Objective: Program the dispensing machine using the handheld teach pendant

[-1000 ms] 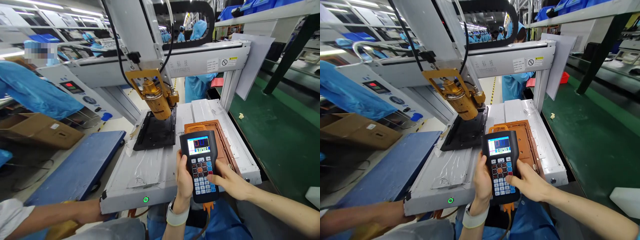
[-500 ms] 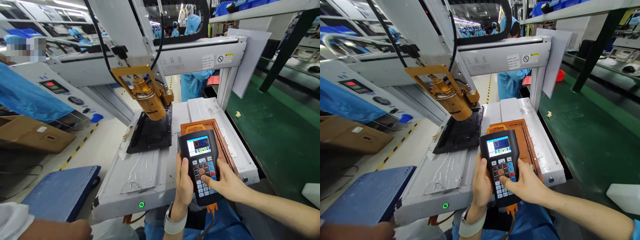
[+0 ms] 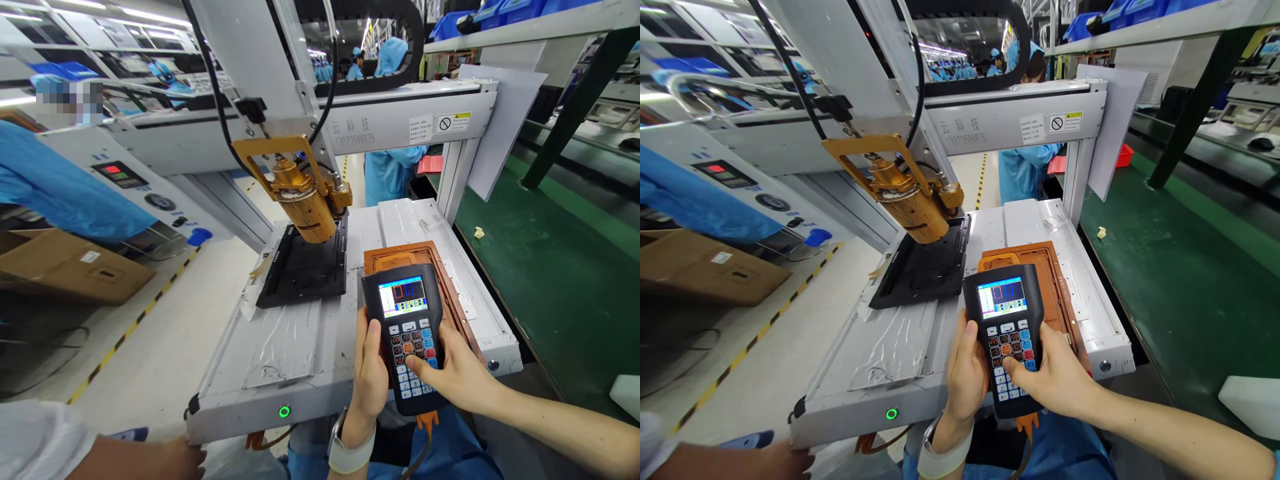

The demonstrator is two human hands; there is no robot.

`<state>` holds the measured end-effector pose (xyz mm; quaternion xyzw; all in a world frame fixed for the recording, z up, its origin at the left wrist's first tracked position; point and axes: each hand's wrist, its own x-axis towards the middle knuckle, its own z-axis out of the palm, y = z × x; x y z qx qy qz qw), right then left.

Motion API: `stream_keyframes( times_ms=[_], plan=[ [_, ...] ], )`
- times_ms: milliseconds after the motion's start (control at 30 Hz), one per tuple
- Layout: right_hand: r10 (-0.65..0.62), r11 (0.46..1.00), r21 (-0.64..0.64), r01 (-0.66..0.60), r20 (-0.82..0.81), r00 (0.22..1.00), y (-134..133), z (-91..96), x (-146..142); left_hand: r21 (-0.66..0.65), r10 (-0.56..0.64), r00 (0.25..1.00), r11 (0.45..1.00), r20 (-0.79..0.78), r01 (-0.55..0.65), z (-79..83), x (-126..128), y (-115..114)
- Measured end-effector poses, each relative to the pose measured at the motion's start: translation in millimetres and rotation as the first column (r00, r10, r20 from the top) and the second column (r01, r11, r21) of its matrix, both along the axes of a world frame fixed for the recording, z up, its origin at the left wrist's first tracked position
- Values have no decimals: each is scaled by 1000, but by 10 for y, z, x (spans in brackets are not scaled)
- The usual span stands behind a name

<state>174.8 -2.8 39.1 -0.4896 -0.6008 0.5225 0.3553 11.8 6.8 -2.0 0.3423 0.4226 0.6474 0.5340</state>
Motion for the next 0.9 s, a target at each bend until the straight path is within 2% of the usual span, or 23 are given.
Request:
stream_keyframes(
  times_ms=[267,700,900],
  plan=[
    [-7,1000,0,7,25,1000,-8,-3,11,17,-64,996,998,66,63,115,23,-12],
    [-21,1000,-8,22,13,1000,10,36,-11,7,-67,998,998,-9,67,40,-4,2],
    [-12,1000,-2,12,-4,1000,17,7,-11,17,-61,998,998,13,60,66,4,4]
  ],
)
